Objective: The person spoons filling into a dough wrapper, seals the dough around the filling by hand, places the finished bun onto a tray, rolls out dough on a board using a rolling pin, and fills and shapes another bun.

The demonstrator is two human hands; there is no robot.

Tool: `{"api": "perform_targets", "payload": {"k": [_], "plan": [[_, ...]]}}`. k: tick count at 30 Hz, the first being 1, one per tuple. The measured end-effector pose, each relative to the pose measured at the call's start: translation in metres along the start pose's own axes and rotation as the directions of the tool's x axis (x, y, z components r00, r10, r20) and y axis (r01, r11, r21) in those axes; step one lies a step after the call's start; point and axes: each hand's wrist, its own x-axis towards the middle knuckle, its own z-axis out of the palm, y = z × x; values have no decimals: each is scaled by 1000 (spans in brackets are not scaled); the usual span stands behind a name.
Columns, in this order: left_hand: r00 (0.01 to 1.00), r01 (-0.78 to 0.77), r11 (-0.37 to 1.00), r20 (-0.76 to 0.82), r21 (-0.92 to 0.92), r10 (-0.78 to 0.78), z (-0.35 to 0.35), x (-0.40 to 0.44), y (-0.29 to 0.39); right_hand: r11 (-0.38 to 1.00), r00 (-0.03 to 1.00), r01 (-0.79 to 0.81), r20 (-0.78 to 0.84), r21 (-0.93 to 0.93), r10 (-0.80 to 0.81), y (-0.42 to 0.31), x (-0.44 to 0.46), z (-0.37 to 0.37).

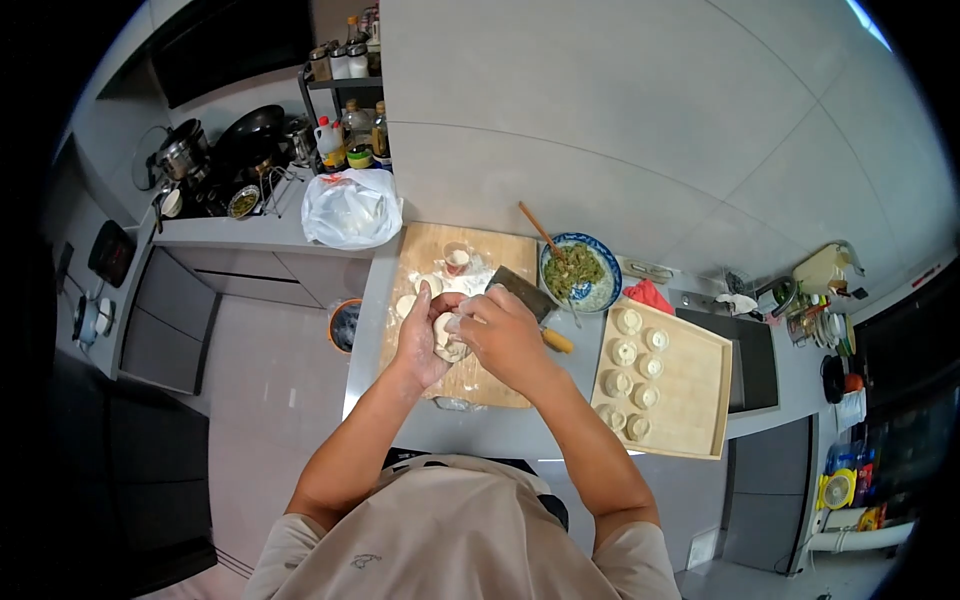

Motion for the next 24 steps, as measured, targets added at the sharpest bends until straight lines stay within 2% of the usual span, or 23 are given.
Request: {"api": "perform_targets", "payload": {"k": [2, 5, 6, 8, 10, 14, 18, 20, 24], "plan": [[1000, 2, 1000, 24, 21, -2, -6, 4, -4, 999, 997, 25, 77, -26, -23, 6, -3, 6], [999, 14, 999, 35, 49, -15, -9, 4, -6, 996, 998, 46, 56, -81, -41, 4, -6, 10], [1000, 2, 1000, -11, 16, -2, -8, 3, -7, 996, 997, 47, 56, -79, -43, 0, -6, 10], [998, -16, 1000, -59, -18, 14, -7, 2, -5, 992, 991, -113, -82, -56, 108, -12, -8, 10], [995, -94, 990, 24, -108, 98, -10, 0, -5, 991, 986, -129, -115, -46, 123, -21, -15, 12], [980, -185, 976, 52, -115, 192, -9, -1, -10, 984, 973, -170, -172, -63, 157, -27, -18, 17], [982, -177, 980, 41, -94, 182, -2, -6, -13, 981, 970, -146, -212, -126, 117, -28, -20, 24], [969, -246, 963, -6, -110, 247, 3, -5, -18, 982, 969, -115, -234, -152, 78, -24, -22, 31], [973, -229, 972, 1, -50, 229, -5, 1, -23, 979, 975, -119, -205, -164, 84, -22, -26, 33]]}}
